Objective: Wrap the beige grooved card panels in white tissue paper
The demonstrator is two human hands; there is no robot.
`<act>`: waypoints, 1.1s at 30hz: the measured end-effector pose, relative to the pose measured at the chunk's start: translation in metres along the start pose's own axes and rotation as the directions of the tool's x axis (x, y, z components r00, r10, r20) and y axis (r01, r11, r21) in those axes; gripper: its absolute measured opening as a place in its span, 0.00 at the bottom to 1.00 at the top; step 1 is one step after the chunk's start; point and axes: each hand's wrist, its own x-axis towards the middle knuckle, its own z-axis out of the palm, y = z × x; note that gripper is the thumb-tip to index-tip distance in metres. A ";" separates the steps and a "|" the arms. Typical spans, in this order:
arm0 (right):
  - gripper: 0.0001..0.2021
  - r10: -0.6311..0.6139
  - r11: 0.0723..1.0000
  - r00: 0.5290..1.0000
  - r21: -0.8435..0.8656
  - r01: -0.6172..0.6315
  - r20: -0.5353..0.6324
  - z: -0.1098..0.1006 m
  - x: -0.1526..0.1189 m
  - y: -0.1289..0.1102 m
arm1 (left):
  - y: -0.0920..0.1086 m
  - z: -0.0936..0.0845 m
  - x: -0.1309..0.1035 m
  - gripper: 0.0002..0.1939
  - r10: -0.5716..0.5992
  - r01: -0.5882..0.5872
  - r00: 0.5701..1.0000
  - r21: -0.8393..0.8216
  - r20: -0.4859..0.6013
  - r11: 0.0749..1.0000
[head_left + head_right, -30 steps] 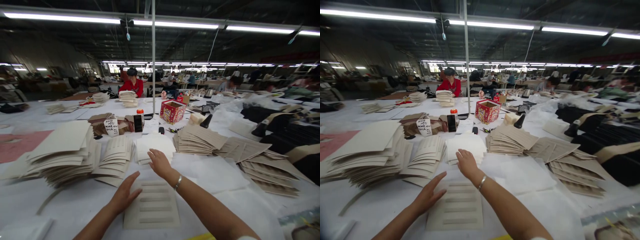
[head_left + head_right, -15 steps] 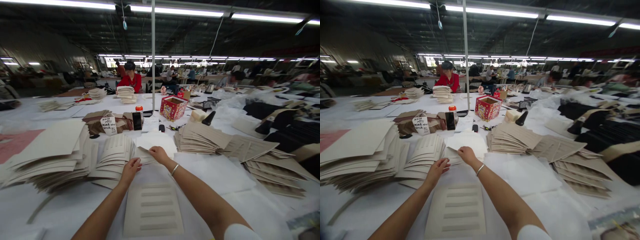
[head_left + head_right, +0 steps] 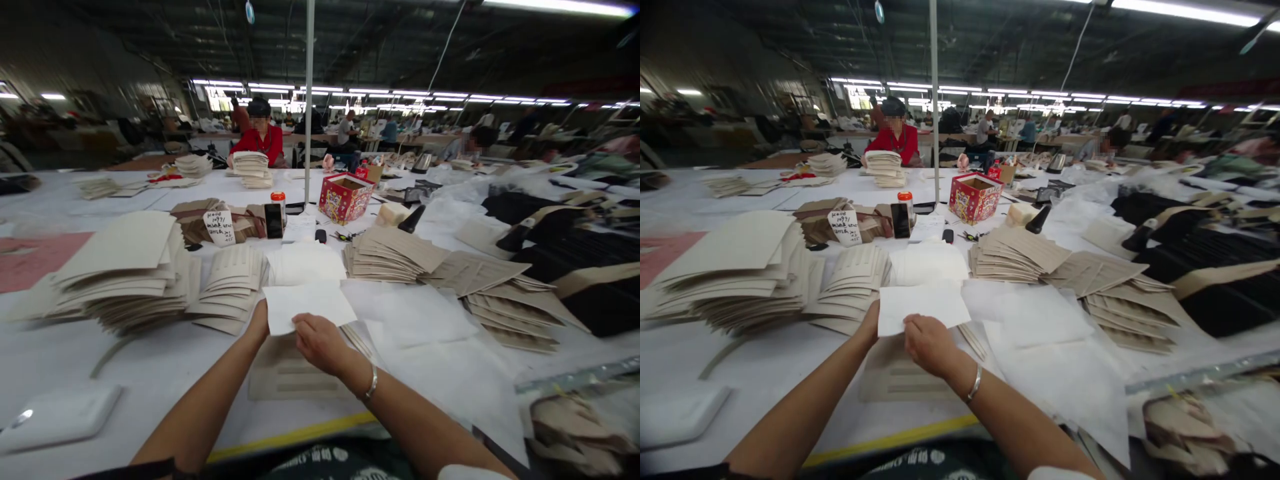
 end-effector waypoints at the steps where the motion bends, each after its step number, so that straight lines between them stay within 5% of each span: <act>1: 0.08 -0.007 1.000 0.998 -0.009 0.008 0.068 0.003 -0.019 -0.009 | -0.005 -0.003 -0.015 0.16 -0.055 0.056 0.997 -0.019 0.048 0.998; 5: 0.10 0.075 0.997 0.979 0.016 -0.079 0.187 0.014 -0.074 -0.029 | -0.025 -0.018 -0.088 0.21 -0.290 0.330 0.932 -0.177 0.219 0.927; 8: 0.10 0.101 0.992 0.979 0.051 -0.111 0.179 0.016 -0.085 -0.039 | -0.034 -0.019 -0.130 0.20 -0.391 0.463 0.877 -0.275 0.279 0.843; 10: 0.10 0.093 0.988 0.977 0.101 -0.114 0.192 0.015 -0.084 -0.048 | -0.039 -0.014 -0.146 0.18 -0.394 0.460 0.880 -0.267 0.266 0.847; 17: 0.04 0.128 0.965 0.951 0.185 -0.185 0.282 0.012 -0.074 -0.069 | -0.047 0.002 -0.156 0.10 -0.396 0.424 0.905 -0.263 0.153 0.867; 33: 0.06 0.114 0.984 0.945 0.098 -0.150 0.306 0.020 -0.069 -0.076 | -0.043 0.001 -0.168 0.11 -0.353 0.402 0.910 -0.250 0.218 0.881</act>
